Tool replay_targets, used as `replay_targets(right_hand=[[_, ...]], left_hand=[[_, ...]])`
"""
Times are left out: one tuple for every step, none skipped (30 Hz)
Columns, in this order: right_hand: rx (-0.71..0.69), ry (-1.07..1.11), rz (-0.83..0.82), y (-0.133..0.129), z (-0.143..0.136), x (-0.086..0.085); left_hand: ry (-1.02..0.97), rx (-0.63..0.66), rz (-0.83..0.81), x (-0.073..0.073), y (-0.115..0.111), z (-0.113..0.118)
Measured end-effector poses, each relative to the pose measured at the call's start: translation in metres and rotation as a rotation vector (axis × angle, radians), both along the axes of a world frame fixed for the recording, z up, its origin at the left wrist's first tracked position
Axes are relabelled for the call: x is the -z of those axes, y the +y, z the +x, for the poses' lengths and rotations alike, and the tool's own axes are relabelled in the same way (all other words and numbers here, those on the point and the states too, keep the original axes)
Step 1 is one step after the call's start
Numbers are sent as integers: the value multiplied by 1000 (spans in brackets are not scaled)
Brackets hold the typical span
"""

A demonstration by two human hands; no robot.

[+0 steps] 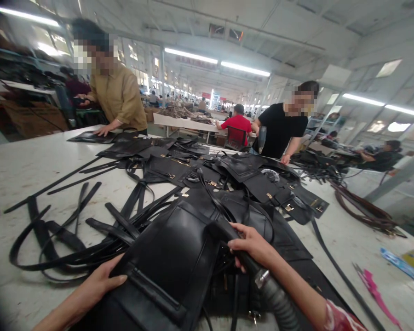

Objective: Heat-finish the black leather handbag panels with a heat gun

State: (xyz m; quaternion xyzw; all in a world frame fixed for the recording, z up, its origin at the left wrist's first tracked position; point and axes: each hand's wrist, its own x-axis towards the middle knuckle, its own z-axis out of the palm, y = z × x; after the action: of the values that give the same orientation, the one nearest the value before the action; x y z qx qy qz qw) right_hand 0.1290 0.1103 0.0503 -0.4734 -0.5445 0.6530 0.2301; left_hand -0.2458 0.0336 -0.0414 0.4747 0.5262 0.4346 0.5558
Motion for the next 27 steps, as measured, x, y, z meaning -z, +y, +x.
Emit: replay_targets(right_hand=[[-29,5,-38,11,3,3],[-50,7,-65,19,4,7],[-66,9,-78,26,2,10],[-77,16,-83,32,-2,14],[-81,27,-78,36,-8,16],[-76,42,-62,39,-14,18],[-60,60,-36,41,-19,18],[-31,81,-2,44,-24,18],[8,104,36,45,-27,17],[50,123,74,46,-28,15],[89,139,105,46,-27,11],[118,149,125,43,-24,8],[134,153,133,39,-19,4],[138,151,131,33,-13,1],[135,147,124,26,-7,-2],[126,140,109,17,-1,-3],[112,134,89,8,3,-3],[94,129,65,0,6,-1],[73,129,36,-6,7,2],[50,132,3,-11,7,7],[27,138,-30,-14,5,13],[13,146,-57,-15,2,20],[5,155,-73,-14,-2,27],[4,164,-83,-11,-5,33],[8,170,-84,-8,-8,39],[16,174,-80,-5,-11,43],[23,177,-74,-1,-14,47]], left_hand=[[35,-18,28,3,2,-1],[65,-32,53,5,4,-2],[88,-36,73,5,6,-1],[102,-34,88,4,8,1],[108,-27,97,3,10,4],[108,-18,96,0,12,7],[102,-13,91,-2,12,10],[91,-15,79,-3,12,12],[76,-27,64,-3,10,14],[60,-48,43,-2,8,14],[42,-77,21,0,4,13],[23,-104,-2,2,-1,11],[10,-134,-24,5,-6,9],[7,-162,-42,6,-11,6],[14,-185,-56,6,-15,3],[33,-209,-68,5,-19,1],[63,-236,-74,1,-21,0],[95,-261,-75,-4,-20,0],[120,-286,-67,-11,-18,0],[132,-296,-58,-20,-13,2],[130,-295,-48,-29,-6,4],[115,-288,-44,-38,3,7],[91,-277,-46,-47,14,11],[55,-259,-51,-54,25,15],[7,-232,-54,-59,38,19],[-43,-205,-53,-62,51,23],[-88,-184,-46,-62,63,28]])
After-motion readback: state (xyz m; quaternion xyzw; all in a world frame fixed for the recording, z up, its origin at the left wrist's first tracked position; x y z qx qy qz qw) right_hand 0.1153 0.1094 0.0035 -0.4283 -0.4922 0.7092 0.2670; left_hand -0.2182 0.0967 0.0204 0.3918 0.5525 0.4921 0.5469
